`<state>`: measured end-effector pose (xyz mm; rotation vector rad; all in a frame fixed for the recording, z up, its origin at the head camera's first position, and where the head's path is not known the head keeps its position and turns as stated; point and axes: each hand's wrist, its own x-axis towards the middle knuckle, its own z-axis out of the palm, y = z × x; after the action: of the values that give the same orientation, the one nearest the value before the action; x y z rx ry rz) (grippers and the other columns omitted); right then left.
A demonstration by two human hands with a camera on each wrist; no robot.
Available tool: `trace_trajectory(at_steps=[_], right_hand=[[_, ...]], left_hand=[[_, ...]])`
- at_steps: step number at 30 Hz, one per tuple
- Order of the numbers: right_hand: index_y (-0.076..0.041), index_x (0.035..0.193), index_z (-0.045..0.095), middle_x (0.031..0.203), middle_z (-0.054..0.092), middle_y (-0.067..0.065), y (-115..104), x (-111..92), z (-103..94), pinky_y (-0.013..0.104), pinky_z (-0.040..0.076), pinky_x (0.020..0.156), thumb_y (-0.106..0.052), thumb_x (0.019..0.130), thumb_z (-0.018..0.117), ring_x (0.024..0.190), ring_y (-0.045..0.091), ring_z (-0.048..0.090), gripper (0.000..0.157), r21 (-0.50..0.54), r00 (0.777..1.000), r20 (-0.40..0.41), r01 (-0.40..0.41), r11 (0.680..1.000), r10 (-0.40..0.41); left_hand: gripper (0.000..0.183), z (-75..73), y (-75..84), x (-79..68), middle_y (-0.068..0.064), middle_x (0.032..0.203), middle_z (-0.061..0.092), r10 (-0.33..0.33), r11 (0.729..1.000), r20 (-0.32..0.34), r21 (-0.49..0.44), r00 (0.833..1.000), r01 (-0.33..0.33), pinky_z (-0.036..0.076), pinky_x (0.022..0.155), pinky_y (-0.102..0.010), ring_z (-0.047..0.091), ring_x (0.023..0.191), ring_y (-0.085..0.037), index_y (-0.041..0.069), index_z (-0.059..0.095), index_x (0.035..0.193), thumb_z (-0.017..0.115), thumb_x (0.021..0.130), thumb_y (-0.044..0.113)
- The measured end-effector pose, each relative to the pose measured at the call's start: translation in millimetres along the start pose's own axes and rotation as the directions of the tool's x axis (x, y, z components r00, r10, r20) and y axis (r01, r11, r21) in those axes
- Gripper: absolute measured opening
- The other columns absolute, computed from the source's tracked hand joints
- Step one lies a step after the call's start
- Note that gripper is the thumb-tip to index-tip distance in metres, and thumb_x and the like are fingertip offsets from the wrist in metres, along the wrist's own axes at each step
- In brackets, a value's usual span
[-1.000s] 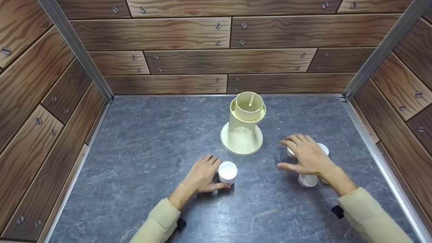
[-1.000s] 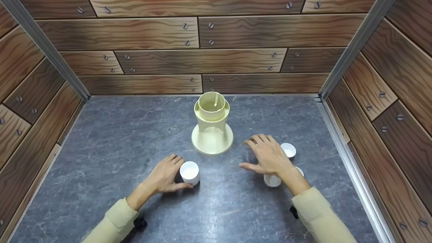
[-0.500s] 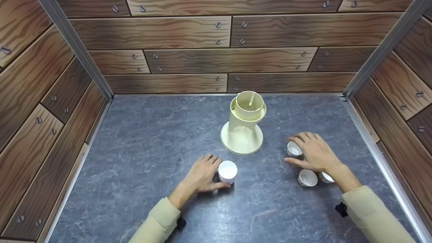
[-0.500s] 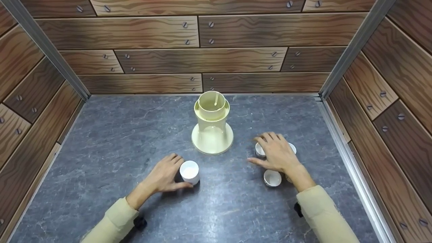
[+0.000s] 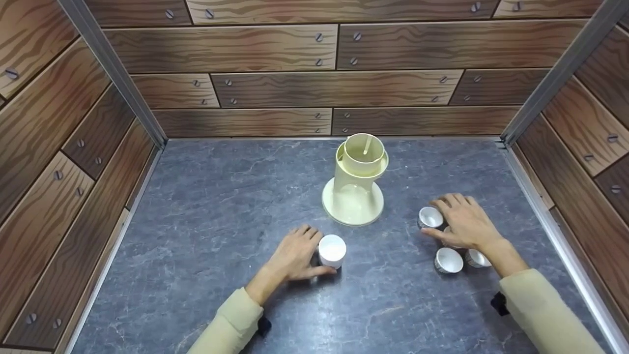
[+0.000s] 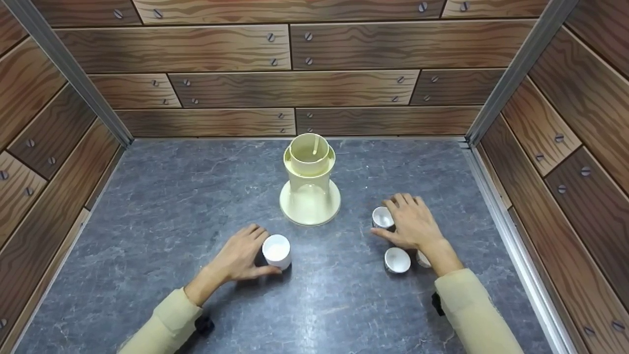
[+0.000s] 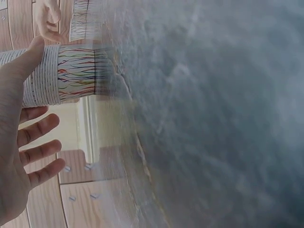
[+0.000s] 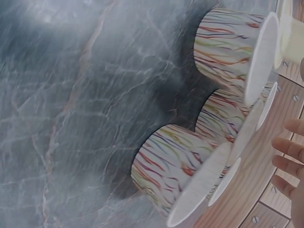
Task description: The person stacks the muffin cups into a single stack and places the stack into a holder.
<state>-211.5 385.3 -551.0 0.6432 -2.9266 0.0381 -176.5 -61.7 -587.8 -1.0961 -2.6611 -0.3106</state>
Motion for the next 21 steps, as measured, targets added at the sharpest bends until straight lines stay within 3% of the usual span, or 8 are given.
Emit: trace_trajectory(at_steps=[13, 21], right_hand=[[-0.008, 0.143, 0.062, 0.138, 0.063, 0.022, 5.7, 1.2, 6.5, 0.064, 0.044, 0.105, -0.075, 0.091, 0.063, 0.129, 0.044, 0.057, 0.085, -0.022, 0.998, 0.054, -0.018, 1.000, 0.019], [-0.008, 0.143, 0.062, 0.138, 0.062, 0.023, 7.7, 4.0, 7.9, 0.065, 0.043, 0.107, -0.072, 0.091, 0.065, 0.129, 0.045, 0.056, 0.083, -0.022, 0.997, 0.070, -0.023, 1.000, 0.024]], left_hand=[[0.078, 0.9, 0.5, 0.2, -0.003, 0.117, 0.070, -0.009, 1.000, 0.004, -0.001, 1.000, 0.009, 0.058, 0.094, -0.040, 0.064, 0.109, -0.021, 0.015, 0.062, 0.122, 0.070, 0.081, 0.080], [0.078, -0.3, 0.8, 0.2, -0.003, 0.117, 0.070, -0.007, 1.000, 0.004, -0.006, 1.000, 0.007, 0.058, 0.095, -0.040, 0.063, 0.109, -0.021, 0.015, 0.061, 0.122, 0.069, 0.081, 0.081]])
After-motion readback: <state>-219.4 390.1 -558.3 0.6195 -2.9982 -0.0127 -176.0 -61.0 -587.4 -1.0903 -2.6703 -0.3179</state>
